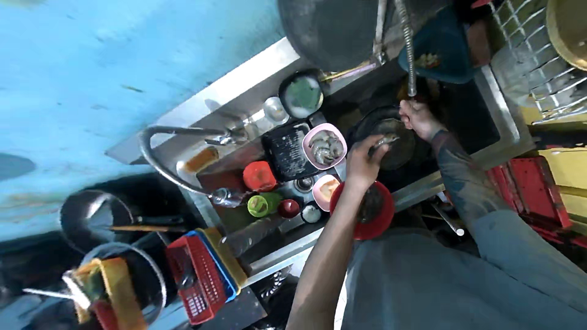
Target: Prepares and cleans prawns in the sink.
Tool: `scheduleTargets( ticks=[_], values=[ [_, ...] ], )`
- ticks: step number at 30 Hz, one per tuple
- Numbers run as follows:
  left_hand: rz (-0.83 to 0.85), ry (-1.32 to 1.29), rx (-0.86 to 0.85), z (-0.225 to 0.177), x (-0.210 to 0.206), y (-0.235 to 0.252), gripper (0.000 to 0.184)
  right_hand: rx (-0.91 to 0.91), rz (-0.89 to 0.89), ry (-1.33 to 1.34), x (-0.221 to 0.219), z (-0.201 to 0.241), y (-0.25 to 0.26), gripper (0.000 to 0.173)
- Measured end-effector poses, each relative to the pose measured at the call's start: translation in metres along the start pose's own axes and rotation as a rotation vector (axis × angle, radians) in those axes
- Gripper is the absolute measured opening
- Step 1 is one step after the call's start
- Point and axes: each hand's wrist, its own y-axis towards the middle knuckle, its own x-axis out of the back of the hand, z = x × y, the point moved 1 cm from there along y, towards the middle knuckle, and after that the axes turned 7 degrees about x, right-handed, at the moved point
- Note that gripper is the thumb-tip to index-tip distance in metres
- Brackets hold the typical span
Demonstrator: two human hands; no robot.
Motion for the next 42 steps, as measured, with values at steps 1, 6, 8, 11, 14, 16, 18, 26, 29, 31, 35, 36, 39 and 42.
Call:
scheduleTargets(
  ticks=[1, 6, 8, 11, 14, 16, 18, 26, 29, 31, 35, 36, 39, 42],
  values=[
    [0.03, -0.052, -0.002, 0.0, -0.013, 0.023, 0.031, 0.012, -0.008, -0.027, 0.005, -0.004, -0.002, 0.039],
    [0.118, -0.211, -0.007, 0.003, -0.074, 0.095, 0.028, 0.111, -0.087, -0.154, 0.038, -0.024, -0.019, 0.029],
    [0.128, -0.24, 0.009, 0.002, -0.089, 0.111, 0.029, 0.083, -0.14, -0.186, 0.051, -0.027, -0.028, 0.031],
    [0.141, -0.286, 0.028, 0.005, -0.103, 0.124, 0.031, 0.041, -0.186, -0.187, 0.064, -0.032, -0.038, 0.033],
    [0.113, -0.296, -0.001, 0.01, -0.107, 0.132, 0.031, 0.063, -0.201, -0.185, 0.069, -0.032, -0.045, 0.032],
    [0.082, -0.28, -0.027, 0.011, -0.106, 0.134, 0.03, 0.107, -0.207, -0.18, 0.068, -0.027, -0.046, 0.031],
    [0.051, -0.25, -0.046, 0.012, -0.104, 0.136, 0.03, 0.171, -0.211, -0.179, 0.063, -0.02, -0.043, 0.033],
    [0.023, -0.327, -0.116, 0.015, -0.105, 0.134, 0.026, 0.336, -0.147, -0.213, 0.048, 0.01, -0.038, 0.036],
    [0.03, -0.371, -0.11, 0.015, -0.105, 0.134, 0.025, 0.361, -0.126, -0.198, 0.045, 0.012, -0.037, 0.037],
    [0.029, -0.4, -0.119, 0.015, -0.106, 0.135, 0.024, 0.372, -0.119, -0.172, 0.044, 0.011, -0.037, 0.037],
    [0.019, -0.416, -0.098, 0.015, -0.107, 0.135, 0.025, 0.401, -0.079, -0.104, 0.041, 0.01, -0.038, 0.037],
    [0.018, -0.422, -0.091, 0.015, -0.107, 0.135, 0.025, 0.404, -0.071, -0.103, 0.04, 0.01, -0.038, 0.037],
    [0.01, -0.406, -0.092, 0.015, -0.105, 0.137, 0.025, 0.412, -0.069, -0.103, 0.038, 0.009, -0.037, 0.038],
    [0.005, -0.395, -0.08, 0.013, -0.105, 0.139, 0.025, 0.422, -0.096, -0.129, 0.039, 0.009, -0.035, 0.039]
  ],
)
